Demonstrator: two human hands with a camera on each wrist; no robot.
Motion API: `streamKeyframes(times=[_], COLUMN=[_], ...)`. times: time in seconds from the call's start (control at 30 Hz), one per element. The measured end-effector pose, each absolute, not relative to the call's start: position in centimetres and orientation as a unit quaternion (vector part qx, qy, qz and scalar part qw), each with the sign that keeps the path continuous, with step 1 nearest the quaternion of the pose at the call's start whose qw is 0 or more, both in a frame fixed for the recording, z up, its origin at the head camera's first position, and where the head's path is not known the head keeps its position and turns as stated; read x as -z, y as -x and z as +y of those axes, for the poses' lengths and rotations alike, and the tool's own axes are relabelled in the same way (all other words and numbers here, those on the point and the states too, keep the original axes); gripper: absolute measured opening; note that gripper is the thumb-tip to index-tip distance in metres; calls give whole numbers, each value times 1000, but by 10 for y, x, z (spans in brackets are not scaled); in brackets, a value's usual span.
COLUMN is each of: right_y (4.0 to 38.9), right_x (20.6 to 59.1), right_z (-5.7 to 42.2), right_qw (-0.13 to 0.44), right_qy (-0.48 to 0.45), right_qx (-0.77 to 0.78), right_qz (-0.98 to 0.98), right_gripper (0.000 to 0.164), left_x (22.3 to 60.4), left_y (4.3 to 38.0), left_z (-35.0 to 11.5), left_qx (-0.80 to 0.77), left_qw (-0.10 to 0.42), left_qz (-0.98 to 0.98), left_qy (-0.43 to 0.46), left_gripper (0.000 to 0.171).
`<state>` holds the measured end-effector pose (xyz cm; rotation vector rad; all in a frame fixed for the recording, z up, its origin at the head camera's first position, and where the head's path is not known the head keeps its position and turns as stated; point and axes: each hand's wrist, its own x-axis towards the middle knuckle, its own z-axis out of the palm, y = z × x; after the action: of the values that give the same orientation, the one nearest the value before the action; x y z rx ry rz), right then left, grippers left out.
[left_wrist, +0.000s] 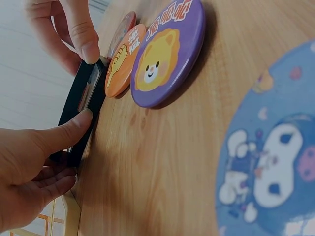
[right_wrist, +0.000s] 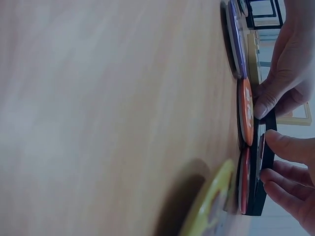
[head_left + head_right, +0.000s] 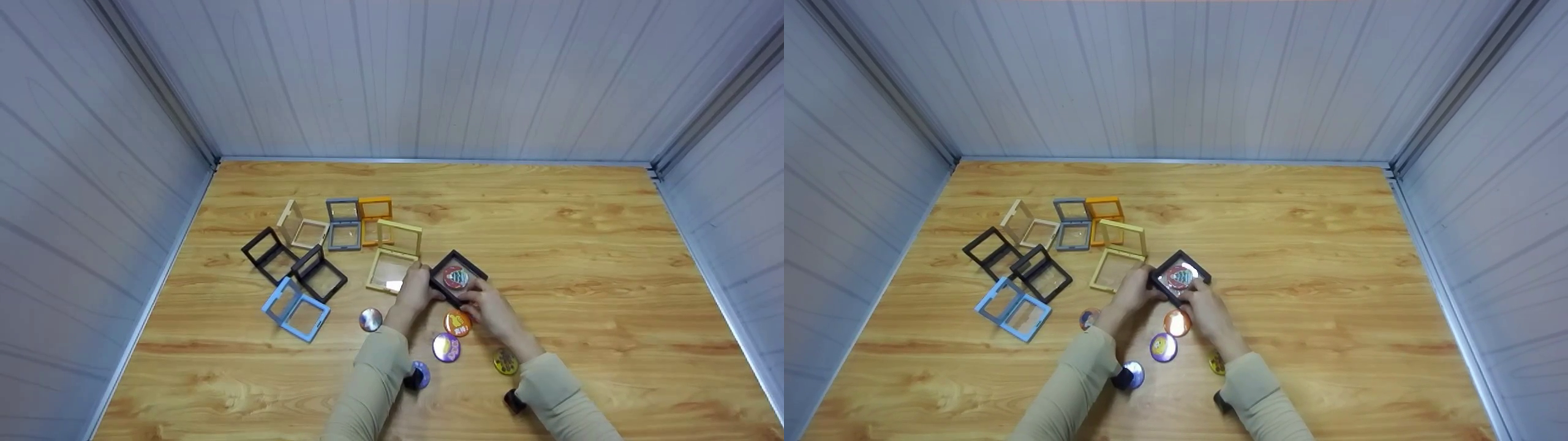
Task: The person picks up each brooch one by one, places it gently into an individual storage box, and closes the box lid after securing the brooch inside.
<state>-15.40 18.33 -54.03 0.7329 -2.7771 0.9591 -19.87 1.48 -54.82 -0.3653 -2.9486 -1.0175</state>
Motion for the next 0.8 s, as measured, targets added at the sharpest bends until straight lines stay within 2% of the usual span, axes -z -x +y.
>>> streamKeyframes(times=[0.27,0.57,0.8], right_y=[156,153,152], right_x=[547,538,539], right_z=[186,180,177], right_qw=[81,51,66], right_qy=[-267,-229,-220], right_qx=[-329,-269,-266], right_qz=[-902,-934,-936], right_gripper=[13,19,19], left_x=[548,549,548], left_y=[199,199,198], left_z=[16,14,15], left_qx=[320,315,321], left_qw=[0,27,9], left_qz=[-940,-939,-938], left_qy=[117,140,129], left_gripper=[39,37,38])
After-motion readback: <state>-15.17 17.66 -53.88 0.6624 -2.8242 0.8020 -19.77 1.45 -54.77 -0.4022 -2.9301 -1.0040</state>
